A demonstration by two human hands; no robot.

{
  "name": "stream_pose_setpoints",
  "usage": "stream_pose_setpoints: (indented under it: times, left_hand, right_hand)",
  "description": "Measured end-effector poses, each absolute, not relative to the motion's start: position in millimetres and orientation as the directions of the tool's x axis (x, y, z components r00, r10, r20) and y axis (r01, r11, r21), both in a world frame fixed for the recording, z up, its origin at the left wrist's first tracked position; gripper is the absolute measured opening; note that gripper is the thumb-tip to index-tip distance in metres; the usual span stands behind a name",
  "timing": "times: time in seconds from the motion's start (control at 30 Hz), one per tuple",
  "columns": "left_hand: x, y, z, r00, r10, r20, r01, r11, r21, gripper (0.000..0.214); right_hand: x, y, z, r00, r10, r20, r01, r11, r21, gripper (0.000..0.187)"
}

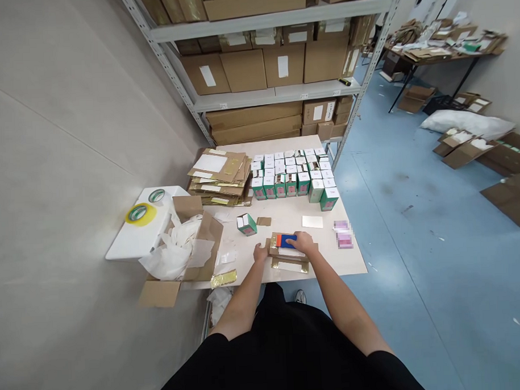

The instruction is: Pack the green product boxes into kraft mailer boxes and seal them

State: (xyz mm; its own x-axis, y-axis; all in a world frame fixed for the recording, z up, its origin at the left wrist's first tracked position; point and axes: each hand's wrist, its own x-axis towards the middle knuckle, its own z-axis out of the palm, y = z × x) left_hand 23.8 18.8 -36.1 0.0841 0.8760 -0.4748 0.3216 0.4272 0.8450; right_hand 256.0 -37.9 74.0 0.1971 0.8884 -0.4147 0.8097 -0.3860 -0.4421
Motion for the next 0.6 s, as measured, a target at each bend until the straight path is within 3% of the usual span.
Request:
stream_pose_setpoints:
  times: [0.1, 0.27, 0.37, 0.6]
  left_hand:
    - [21.2, 24.3, -23.9, 0.076, 0.904, -0.421, 0.348, 0.372, 0.861, 0.049]
    - [28.7, 37.1, -6.3, 0.421, 0.827, -0.374, 0.477, 0.15, 0.866, 0.085]
    - [31.3, 42.7, -5.5, 0.394, 0.819, -0.416, 0.564, 0.142, 0.814, 0.089]
    - [32.6, 44.4, -12.0, 0.415, 0.795, -0.441, 0.587, 0.136, 0.798, 0.102]
  right_hand:
    - [257.2, -36.0, 73.8, 0.193, 0.889, -0.415, 0.81, -0.383, -0.444, 0.048]
    - [257.1, -30.2, 69.2, 0.197, 0.888, -0.415, 0.829, -0.377, -0.414, 0.051]
    - [255.8, -26.2, 67.4, 0.202, 0.882, -0.425, 0.837, -0.381, -0.393, 0.049]
    - [252.4, -15.7, 74.3, 0.212, 0.854, -0.475, 0.84, -0.408, -0.359, 0.045]
